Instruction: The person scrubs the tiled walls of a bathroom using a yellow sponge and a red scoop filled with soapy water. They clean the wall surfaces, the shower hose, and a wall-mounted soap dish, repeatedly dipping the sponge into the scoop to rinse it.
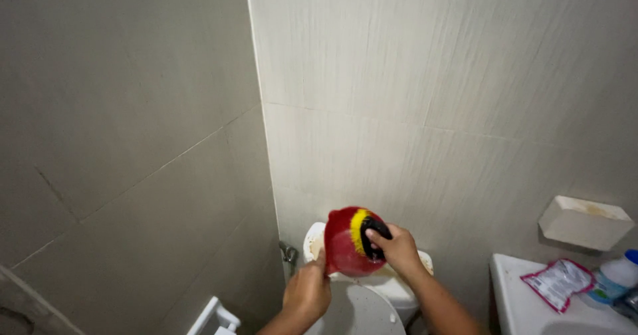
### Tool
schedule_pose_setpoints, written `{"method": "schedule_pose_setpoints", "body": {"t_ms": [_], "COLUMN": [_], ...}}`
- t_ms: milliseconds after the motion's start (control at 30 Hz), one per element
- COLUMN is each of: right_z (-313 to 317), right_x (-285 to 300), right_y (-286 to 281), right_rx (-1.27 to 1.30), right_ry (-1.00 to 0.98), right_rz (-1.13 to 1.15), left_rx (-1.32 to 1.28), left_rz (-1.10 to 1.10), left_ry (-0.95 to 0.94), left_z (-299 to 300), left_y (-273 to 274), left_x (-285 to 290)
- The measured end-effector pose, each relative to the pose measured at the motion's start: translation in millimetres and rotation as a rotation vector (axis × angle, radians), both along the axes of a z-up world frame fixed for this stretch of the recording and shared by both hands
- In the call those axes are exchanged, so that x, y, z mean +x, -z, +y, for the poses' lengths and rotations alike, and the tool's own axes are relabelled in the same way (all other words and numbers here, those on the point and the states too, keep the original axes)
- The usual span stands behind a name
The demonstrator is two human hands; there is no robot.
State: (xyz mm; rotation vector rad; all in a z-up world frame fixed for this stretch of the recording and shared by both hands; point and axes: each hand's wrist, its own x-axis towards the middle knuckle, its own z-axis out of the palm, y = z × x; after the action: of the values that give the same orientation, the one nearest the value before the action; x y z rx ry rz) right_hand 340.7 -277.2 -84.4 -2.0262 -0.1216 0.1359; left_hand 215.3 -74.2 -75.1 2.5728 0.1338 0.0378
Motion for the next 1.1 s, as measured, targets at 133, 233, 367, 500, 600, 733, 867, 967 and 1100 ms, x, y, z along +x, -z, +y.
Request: {"method": "schedule_pose_setpoints", "body": {"t_ms": [133,233,367,500,600,733,867,967,1100], "right_z": [-12,-29,-45,-41,-44,-54,-56,-59,-61], "right_x": [25,50,60,45,44,44,21,7,-20], "right_y": [34,81,111,111,115,127,101,93,91], "right_rx": [0.234,0.229,0.317,0.424,0.200,0.126,0.029,0.045,-0.132], "right_ry": [0.161,0.209,0.164,0.145,0.151,0.085,0.139,0.175,0.207], "right_rz": [0.022,0.025,0.123,0.153,0.119,-0.098,-0.171,-0.101,-0.245], "left_rx": [-0.092,-0.191,-0.228,-0.228,-0.202,-0.202,-0.186,-0.175,-0.173], "left_rz": [-0.013,-0.046,-0.066,0.029,-0.073,0.030,0.011,-0.098,0.012], "left_ry": [0.014,0.024,-0.063,-0.116,-0.089,-0.112,-0.081,-0.039,-0.048], "left_z": [-13,-19,-35,-50,-54,-64,-72,-75,-80], "left_y": [23,69,89,90,111,87,86,101,40], "left_x": [22,50,62,66,78,65,49,36,-19]}}
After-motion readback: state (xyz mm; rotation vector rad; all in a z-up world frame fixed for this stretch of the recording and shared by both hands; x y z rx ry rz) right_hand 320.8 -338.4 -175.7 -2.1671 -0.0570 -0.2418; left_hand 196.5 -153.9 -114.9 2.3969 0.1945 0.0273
